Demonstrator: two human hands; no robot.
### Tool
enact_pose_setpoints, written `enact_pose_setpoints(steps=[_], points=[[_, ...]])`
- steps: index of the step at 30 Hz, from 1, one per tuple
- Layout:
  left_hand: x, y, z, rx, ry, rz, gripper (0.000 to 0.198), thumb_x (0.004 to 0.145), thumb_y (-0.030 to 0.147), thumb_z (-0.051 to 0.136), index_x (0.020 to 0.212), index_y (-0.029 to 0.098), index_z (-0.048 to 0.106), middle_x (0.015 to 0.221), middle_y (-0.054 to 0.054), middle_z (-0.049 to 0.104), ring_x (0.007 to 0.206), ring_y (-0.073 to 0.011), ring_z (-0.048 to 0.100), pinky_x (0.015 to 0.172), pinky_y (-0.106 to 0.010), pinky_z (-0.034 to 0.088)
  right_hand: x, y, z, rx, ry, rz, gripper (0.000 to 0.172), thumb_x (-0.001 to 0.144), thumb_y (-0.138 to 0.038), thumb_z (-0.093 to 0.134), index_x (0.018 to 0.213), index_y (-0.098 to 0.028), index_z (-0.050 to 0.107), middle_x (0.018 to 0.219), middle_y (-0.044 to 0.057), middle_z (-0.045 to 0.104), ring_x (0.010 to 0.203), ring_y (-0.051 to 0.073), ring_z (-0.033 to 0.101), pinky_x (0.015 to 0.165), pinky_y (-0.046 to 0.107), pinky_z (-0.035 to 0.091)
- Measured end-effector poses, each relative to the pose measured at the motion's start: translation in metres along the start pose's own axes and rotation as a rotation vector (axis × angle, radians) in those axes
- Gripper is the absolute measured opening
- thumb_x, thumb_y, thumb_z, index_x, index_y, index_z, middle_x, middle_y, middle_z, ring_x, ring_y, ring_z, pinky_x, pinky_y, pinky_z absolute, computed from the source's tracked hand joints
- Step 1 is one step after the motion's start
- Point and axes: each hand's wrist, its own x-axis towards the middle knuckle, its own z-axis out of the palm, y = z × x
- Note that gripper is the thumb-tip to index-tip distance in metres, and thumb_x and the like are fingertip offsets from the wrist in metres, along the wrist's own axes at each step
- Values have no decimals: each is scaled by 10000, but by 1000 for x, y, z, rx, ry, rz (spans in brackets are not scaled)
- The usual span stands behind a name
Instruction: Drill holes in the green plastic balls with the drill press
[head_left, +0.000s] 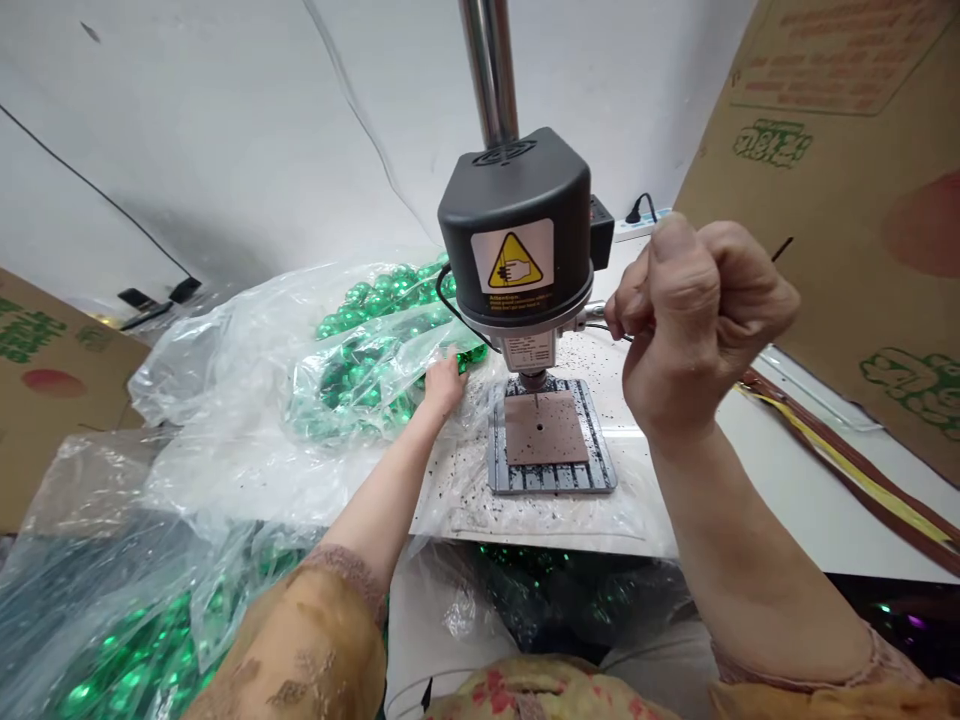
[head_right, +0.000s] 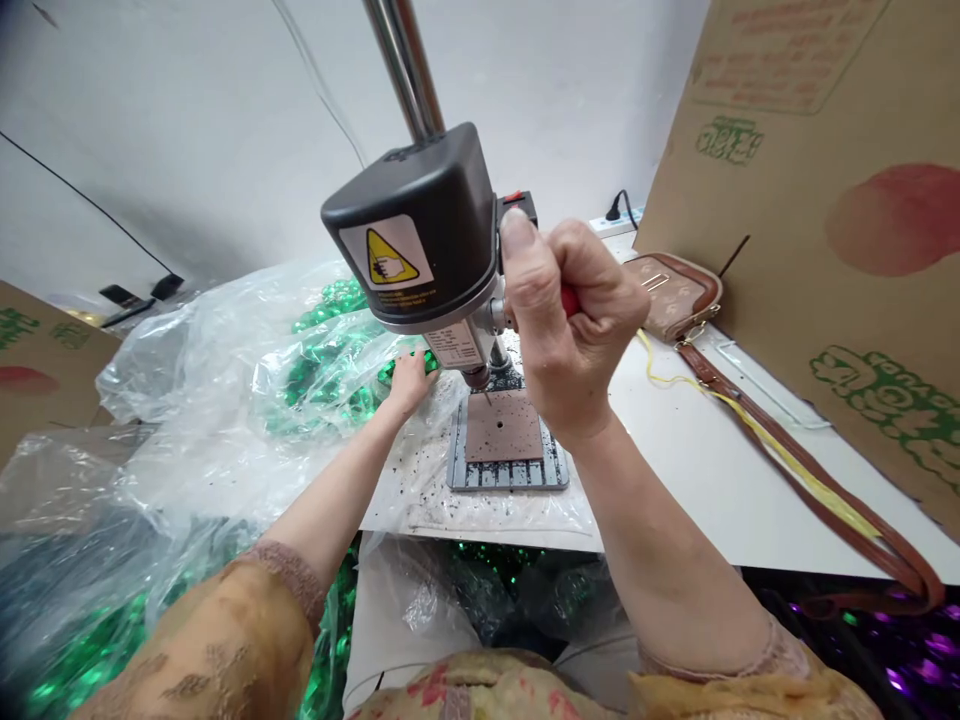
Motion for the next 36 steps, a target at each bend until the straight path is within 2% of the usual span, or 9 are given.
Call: enact_pose_setpoints(steps=[3,5,7,10,13,17,22,28,36], points=[[-5,-2,1,-155,29,-43,288,800,219,717,1050,142,596,928,-119,659,965,-300,635,810,-377,496,0,1,-1,-90,-22,-13,472,896,-366,616,554,-246,313,472,-47,288,405,115,314,423,343,247],[-15,-1,-4,-486,26,-84,266,858,325,662,1057,163,589,900,-76,653,835,-224,641,720,-323,515,-1,1,-2,-131,-37,-12,476,910,-409,588,565,-247,302,475,-43,289,410,118,314,421,343,265],[-31,2,-12,-903,-46,-99,320,901,427,598,1119,194,573,956,-58,655,748,-164,634,653,-287,534,-2,0,-3,-147,-50,-14,470,914,-435,573,576,-249,306,479,-41,303,415,119,318,424,342,287],[-61,9,-28,-1322,-213,-85,392,916,498,571,1206,235,561,1142,-76,641,848,-170,668,734,-346,604,-3,0,-3,-158,-48,6,466,912,-462,569,580,-255,315,492,-35,328,427,125,324,439,350,313],[-88,17,-38,-1469,-329,-89,448,904,491,592,1279,249,551,1216,-92,637,1025,-230,672,882,-450,603,-4,-1,-4,-133,-42,36,469,902,-468,583,576,-255,322,502,-31,329,443,130,335,457,356,313],[-112,21,-33,-1367,-416,-53,568,848,486,665,1339,239,522,1158,-97,671,992,-237,682,856,-425,588,-5,-1,-5,-122,-64,23,437,914,-479,557,592,-252,367,524,-26,356,467,136,370,479,354,315],[-120,20,-15,-1126,-253,59,589,724,464,818,1180,197,557,1069,-77,674,989,-209,655,850,-337,541,-5,-2,-5,-140,-82,-5,438,922,-486,538,598,-246,368,507,-31,353,453,131,363,471,348,302],[-116,26,-9,-925,-294,178,549,799,430,750,1265,209,560,1135,-76,664,974,-200,641,801,-302,513,-4,-4,-3,-146,-58,21,480,913,-462,567,572,-239,313,486,-39,314,432,116,326,457,338,313],[-117,39,-6,-762,-251,248,445,801,351,734,1182,185,576,990,-44,675,788,-144,599,683,-264,481,-3,-3,-3,-33,-54,-31,491,913,-338,600,566,-220,273,480,-51,331,409,87,324,441,323,267]])
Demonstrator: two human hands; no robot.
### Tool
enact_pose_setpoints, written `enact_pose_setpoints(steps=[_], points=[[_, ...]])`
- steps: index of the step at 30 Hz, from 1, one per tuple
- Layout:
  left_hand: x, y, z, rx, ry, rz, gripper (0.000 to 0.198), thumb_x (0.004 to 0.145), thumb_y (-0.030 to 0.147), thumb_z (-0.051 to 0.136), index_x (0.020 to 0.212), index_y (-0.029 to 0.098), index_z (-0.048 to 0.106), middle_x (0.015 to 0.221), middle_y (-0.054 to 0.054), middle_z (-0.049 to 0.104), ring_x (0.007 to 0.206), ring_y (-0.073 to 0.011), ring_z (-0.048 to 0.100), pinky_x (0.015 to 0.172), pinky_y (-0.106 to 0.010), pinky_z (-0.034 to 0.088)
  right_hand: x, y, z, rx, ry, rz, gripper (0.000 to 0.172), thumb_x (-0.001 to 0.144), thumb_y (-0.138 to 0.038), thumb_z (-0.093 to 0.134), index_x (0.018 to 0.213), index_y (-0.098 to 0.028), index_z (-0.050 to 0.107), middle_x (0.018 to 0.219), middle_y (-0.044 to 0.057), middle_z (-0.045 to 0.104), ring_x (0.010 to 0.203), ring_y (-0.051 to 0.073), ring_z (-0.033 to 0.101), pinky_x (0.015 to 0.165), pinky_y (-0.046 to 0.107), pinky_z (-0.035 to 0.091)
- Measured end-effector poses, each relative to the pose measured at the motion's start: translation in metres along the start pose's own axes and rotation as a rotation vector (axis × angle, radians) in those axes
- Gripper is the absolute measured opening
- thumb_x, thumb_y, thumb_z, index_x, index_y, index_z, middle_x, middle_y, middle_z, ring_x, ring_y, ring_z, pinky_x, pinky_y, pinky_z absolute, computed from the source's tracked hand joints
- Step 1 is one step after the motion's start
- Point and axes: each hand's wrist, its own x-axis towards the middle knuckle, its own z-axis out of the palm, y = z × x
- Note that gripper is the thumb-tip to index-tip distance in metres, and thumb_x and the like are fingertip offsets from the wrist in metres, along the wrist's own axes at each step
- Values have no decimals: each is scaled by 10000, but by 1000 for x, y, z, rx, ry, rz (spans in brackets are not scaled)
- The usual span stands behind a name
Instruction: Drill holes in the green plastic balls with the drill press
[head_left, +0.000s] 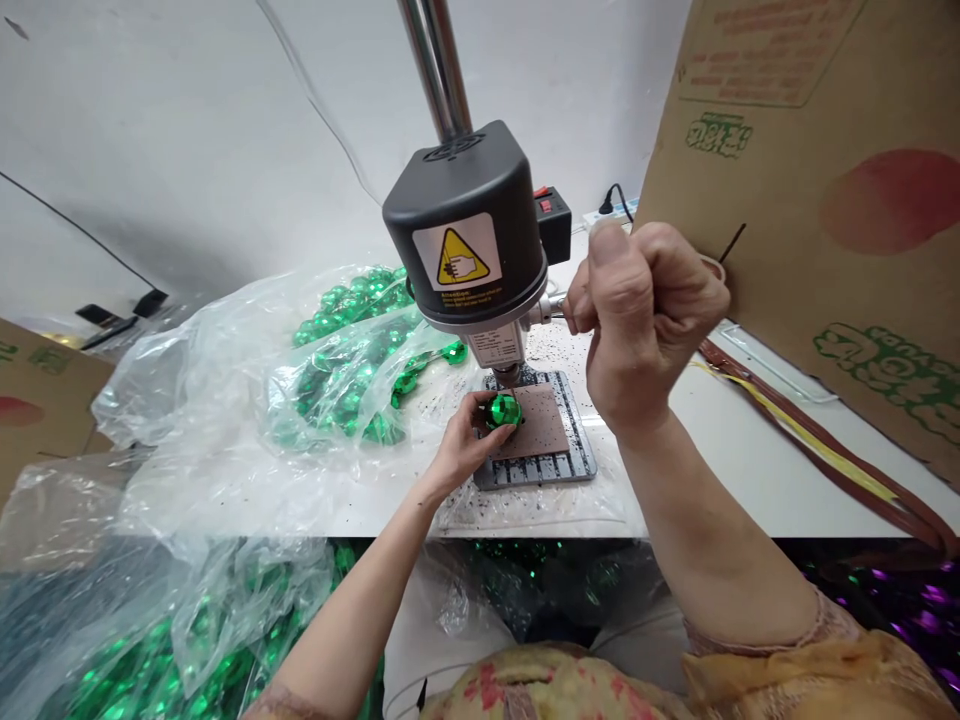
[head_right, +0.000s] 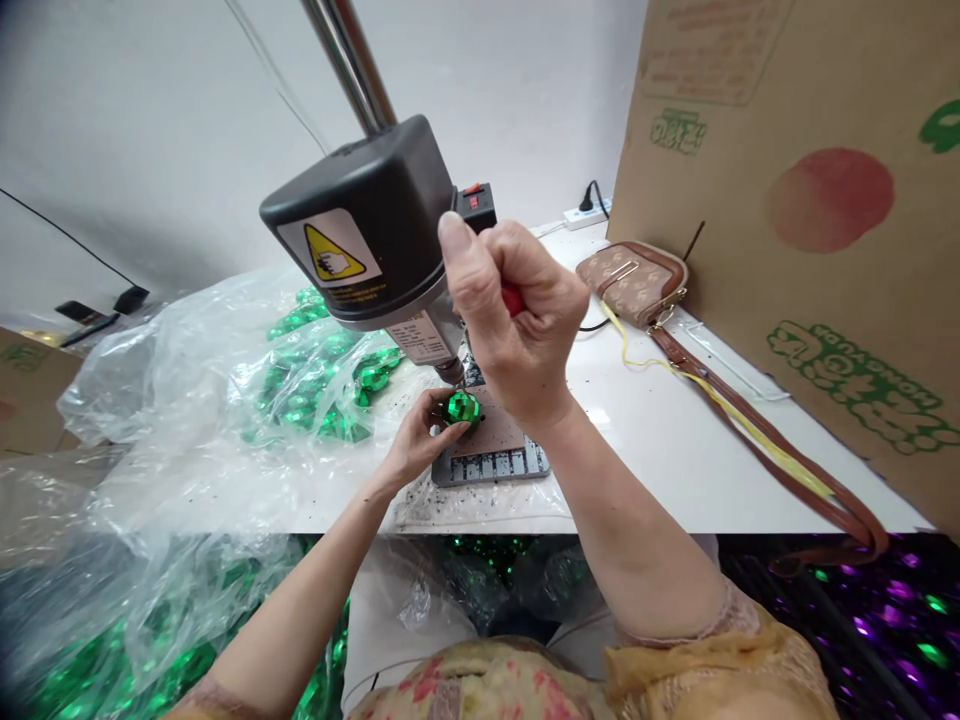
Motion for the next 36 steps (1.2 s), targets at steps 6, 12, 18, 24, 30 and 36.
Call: enact_pose_setpoints(steps=[6,12,18,24,30,36], points=[[3,1,10,81,43,55,478,759,323,773,1186,198,598,1026,-54,667,858,-175,618,728,-290,496,1,-3,-1,-113,-15,37,525,905,-479,575,565,-234,259,477,-46,349,426,100,321,436,323,311],[4,0,17,74,96,83,452,741,295,783,1150,197,617,1054,-60,657,932,-195,632,795,-317,512,4,-3,1,11,4,54,514,889,-383,635,534,-219,302,474,-63,303,420,74,302,445,312,244],[1,1,15,92,78,71,459,769,304,764,1196,201,630,1044,-62,667,906,-194,631,772,-315,515,14,-2,7,-52,-32,142,513,891,-467,603,562,-224,294,495,-64,317,446,63,284,470,286,293],[4,-2,24,205,104,188,507,796,330,769,1264,217,611,1136,-79,633,1081,-253,602,942,-417,505,20,-2,10,-11,-12,138,452,909,-270,609,545,-212,347,487,-69,380,408,47,304,433,260,291],[-2,-6,39,19,140,71,532,792,321,777,1260,210,549,1188,-89,644,1117,-256,612,991,-436,490,22,-2,9,-65,-58,153,477,920,-385,583,563,-214,316,504,-64,369,429,42,309,438,251,301],[-2,-10,40,-36,140,50,553,771,328,794,1251,219,544,1203,-90,635,1135,-264,608,1001,-429,477,11,-3,5,45,-24,83,447,920,-242,588,560,-205,325,492,-69,317,414,37,300,435,256,252]])
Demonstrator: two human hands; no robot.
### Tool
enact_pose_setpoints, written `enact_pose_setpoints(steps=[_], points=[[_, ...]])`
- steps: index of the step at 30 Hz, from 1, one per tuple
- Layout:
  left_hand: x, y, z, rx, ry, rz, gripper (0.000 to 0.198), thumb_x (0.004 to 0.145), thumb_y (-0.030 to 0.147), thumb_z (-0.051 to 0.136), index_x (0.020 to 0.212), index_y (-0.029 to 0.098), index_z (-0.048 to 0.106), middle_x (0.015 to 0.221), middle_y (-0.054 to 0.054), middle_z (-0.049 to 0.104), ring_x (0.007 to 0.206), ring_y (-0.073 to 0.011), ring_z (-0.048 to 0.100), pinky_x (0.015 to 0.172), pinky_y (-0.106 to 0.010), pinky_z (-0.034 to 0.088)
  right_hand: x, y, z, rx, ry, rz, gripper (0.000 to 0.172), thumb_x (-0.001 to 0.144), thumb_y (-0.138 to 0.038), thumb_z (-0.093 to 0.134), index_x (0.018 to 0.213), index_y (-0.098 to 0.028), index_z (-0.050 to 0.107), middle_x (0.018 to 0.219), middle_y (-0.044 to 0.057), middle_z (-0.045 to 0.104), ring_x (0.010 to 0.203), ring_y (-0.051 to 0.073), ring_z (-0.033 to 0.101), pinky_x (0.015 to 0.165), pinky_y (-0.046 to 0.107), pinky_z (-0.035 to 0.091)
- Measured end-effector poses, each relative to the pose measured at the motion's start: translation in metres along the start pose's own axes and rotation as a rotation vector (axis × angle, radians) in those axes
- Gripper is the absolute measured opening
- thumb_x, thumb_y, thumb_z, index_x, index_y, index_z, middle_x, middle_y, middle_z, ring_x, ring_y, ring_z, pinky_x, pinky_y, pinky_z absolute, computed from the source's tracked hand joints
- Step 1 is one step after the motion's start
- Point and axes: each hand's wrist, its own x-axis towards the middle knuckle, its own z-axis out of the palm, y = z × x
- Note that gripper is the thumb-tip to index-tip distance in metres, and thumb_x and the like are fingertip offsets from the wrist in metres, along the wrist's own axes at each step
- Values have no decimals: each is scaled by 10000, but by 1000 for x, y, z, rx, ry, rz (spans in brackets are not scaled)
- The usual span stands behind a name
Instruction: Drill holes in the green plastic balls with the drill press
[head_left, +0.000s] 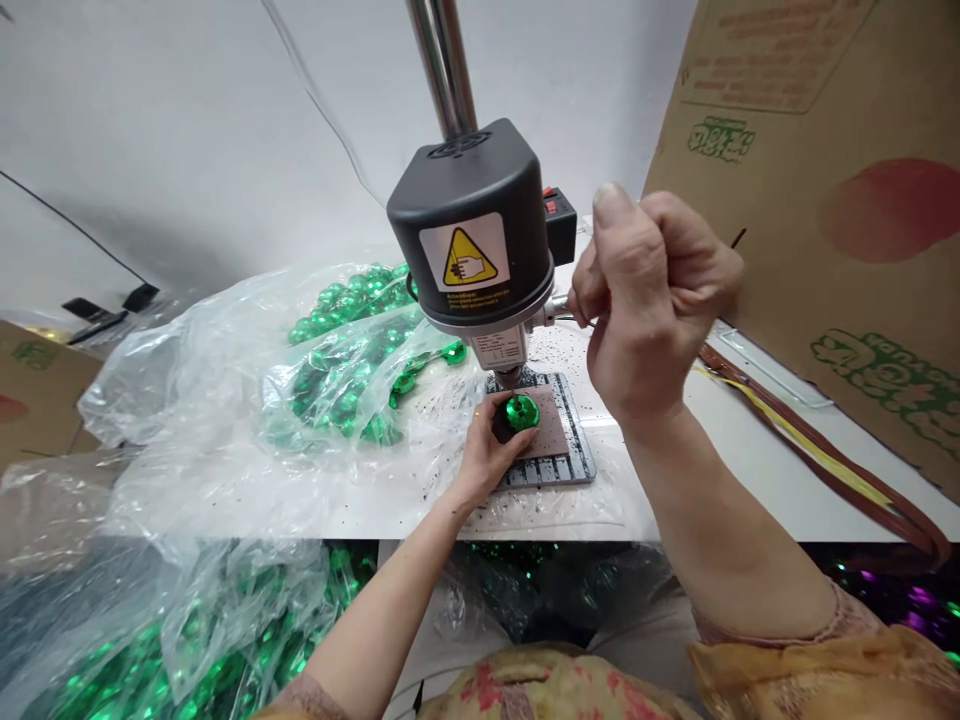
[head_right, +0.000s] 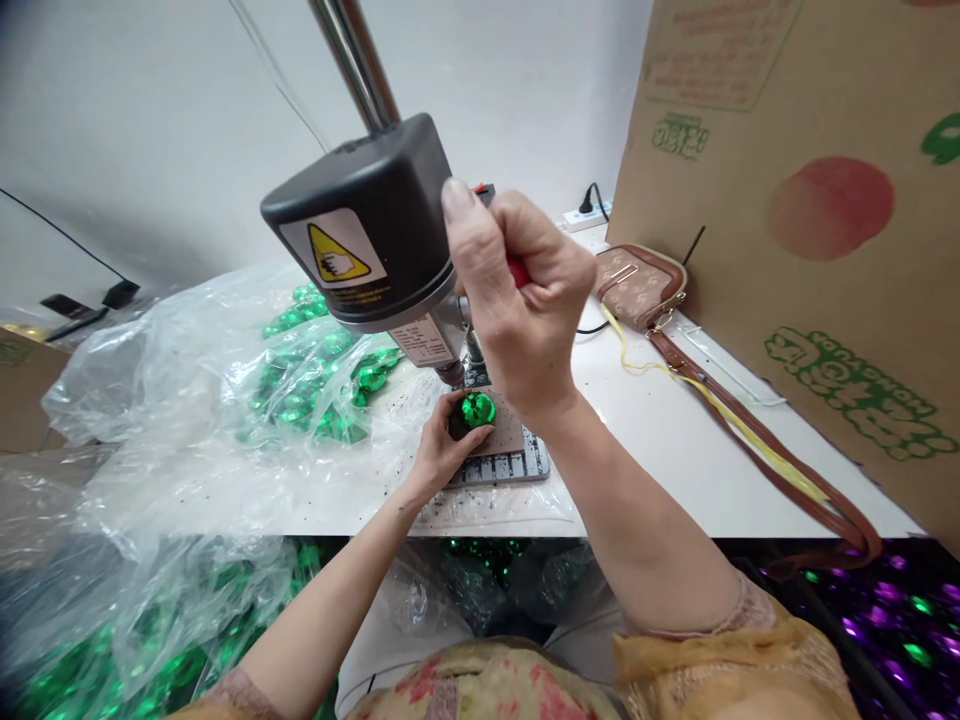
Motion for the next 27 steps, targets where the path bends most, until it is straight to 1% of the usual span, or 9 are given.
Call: enact_pose_setpoints(steps=[3,6,9,12,21,27], points=[[0,0,1,-14,1,2,546,772,328,792,1245,217,544,1204,-90,635,1137,-264,604,1008,-432,471,-12,5,-4,-22,51,-51,481,920,-241,590,548,-211,286,484,-60,268,413,55,297,425,285,218],[0,0,1,-19,6,13,537,777,331,789,1240,219,544,1197,-88,640,1132,-264,602,1006,-434,466,-23,9,-7,-76,81,-107,507,928,-256,576,557,-211,234,498,-52,232,425,57,293,442,289,232],[0,0,1,-15,9,19,534,777,334,789,1239,221,545,1197,-86,638,1131,-263,602,1005,-434,466,-30,12,-9,-66,93,-155,488,930,-236,563,567,-206,239,508,-53,216,426,53,274,453,284,233],[-1,0,1,-9,11,27,535,778,336,788,1240,222,543,1201,-82,632,1134,-258,599,1007,-428,467,-33,13,-11,-41,101,-171,488,918,-228,572,560,-206,242,496,-58,208,416,53,251,443,291,226],[-1,-1,2,-31,3,18,532,784,326,785,1241,219,533,1217,-88,617,1156,-263,585,1026,-432,454,-36,16,-16,-27,75,-207,519,909,-249,581,554,-203,205,474,-58,223,410,56,242,440,293,237],[-1,1,1,-33,1,18,538,780,323,787,1243,214,536,1208,-90,619,1144,-268,584,1016,-431,450,-40,22,-22,7,38,-269,508,892,-208,585,561,-199,200,478,-62,223,408,49,244,430,278,217]])
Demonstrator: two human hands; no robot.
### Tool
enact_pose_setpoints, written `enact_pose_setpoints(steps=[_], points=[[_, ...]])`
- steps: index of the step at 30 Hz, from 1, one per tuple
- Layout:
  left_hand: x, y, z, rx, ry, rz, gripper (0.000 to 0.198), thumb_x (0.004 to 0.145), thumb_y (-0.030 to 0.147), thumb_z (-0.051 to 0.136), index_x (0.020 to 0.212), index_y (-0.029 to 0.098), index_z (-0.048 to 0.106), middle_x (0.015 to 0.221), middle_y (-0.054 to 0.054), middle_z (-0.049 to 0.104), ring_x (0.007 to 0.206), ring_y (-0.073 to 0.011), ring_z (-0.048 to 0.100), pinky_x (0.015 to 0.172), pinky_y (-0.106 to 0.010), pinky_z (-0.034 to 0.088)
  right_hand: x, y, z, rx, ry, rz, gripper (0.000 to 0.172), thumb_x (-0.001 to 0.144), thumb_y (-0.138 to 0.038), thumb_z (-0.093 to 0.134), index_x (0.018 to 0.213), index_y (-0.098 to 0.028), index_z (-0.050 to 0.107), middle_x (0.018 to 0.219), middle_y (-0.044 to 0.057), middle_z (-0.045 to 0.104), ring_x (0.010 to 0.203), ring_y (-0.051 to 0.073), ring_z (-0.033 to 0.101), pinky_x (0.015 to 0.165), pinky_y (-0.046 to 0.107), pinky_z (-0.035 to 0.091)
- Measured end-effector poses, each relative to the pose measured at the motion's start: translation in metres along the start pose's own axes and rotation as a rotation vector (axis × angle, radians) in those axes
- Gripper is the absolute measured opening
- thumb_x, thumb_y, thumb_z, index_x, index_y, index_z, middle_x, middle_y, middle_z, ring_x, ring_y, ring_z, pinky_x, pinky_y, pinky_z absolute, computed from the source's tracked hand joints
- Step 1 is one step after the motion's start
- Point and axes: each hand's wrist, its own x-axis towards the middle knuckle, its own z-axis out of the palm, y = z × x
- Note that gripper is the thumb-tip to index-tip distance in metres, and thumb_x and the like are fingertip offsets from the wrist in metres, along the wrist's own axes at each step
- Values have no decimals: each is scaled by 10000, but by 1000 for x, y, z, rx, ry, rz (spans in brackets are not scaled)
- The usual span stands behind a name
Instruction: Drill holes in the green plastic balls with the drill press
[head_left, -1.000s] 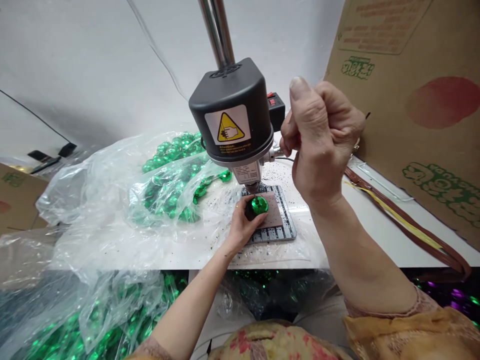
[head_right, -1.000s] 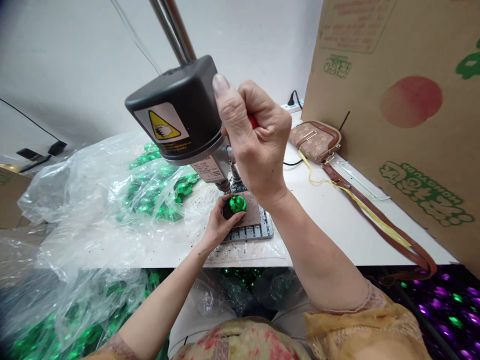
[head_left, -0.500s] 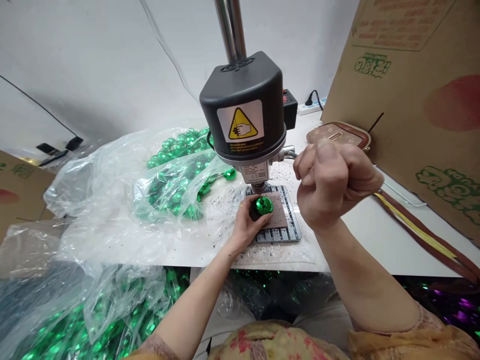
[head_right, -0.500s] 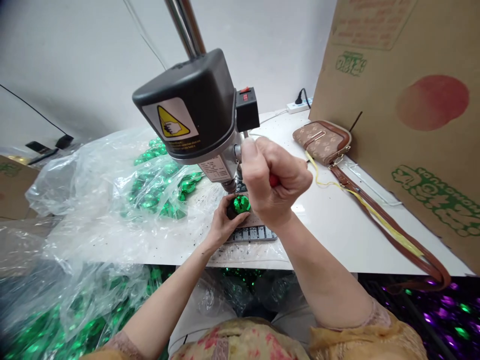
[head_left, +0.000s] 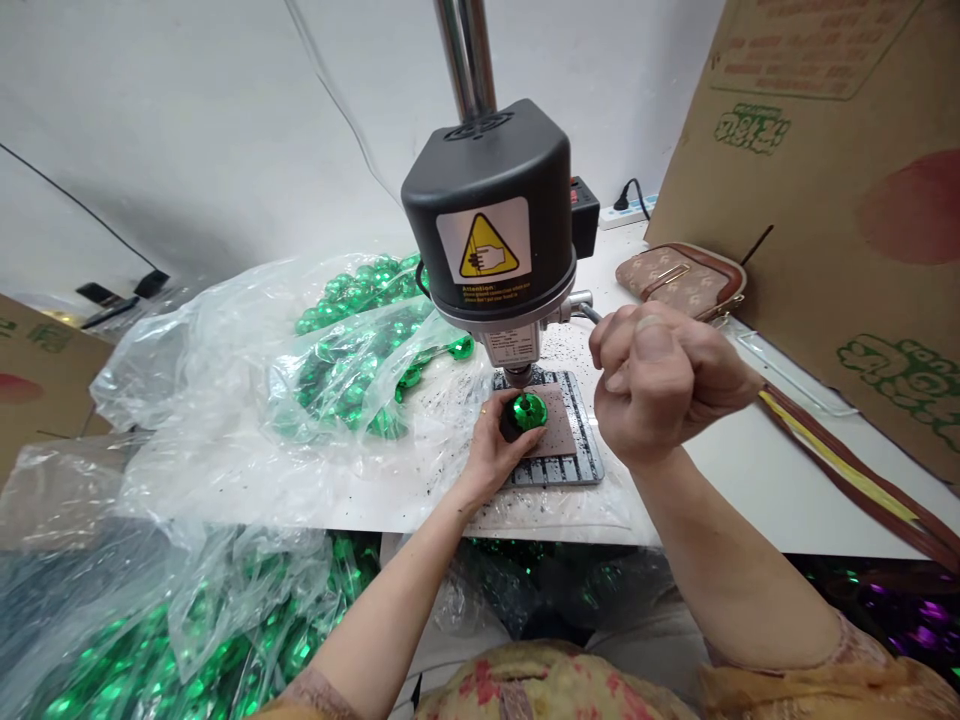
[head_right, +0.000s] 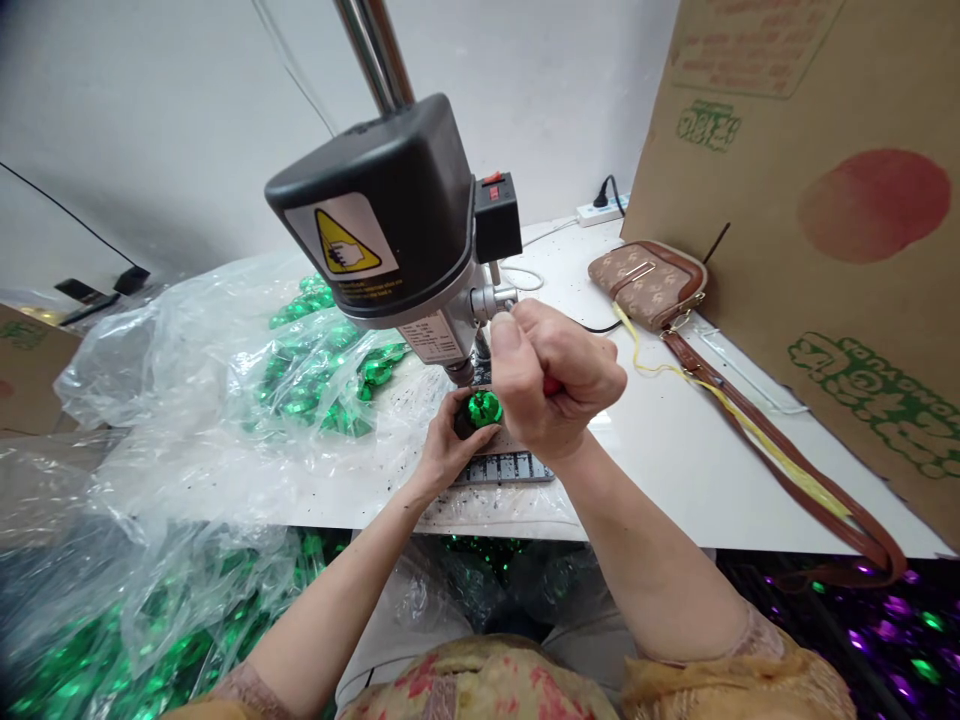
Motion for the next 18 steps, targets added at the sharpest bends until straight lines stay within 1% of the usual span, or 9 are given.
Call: enact_pose_setpoints(steps=[2,7,11,18], points=[[0,1,0,-5,0,0,533,783,321,784,1244,218,538,1208,-89,622,1143,-267,585,1012,-427,450,-1,1,-1,14,0,-23,509,878,-173,585,554,-195,193,480,-67,217,405,40,239,420,266,208],[0,0,0,-1,0,-4,531,771,321,797,1231,223,551,1203,-88,627,1140,-272,585,1011,-428,450,-4,3,-4,35,-25,-59,492,857,-109,565,551,-189,187,478,-73,230,396,26,263,405,247,232],[0,-1,0,-10,6,-4,533,768,315,801,1230,226,552,1216,-88,625,1153,-273,582,1019,-429,447,-5,4,-4,26,-16,-96,482,855,-106,555,560,-185,182,472,-75,224,387,20,247,400,238,230],[0,1,0,-4,5,-9,510,771,318,792,1211,220,552,1186,-85,629,1122,-265,588,996,-427,456,-11,6,-9,41,-40,-77,459,834,-106,559,557,-182,201,473,-75,273,393,25,267,409,237,272]])
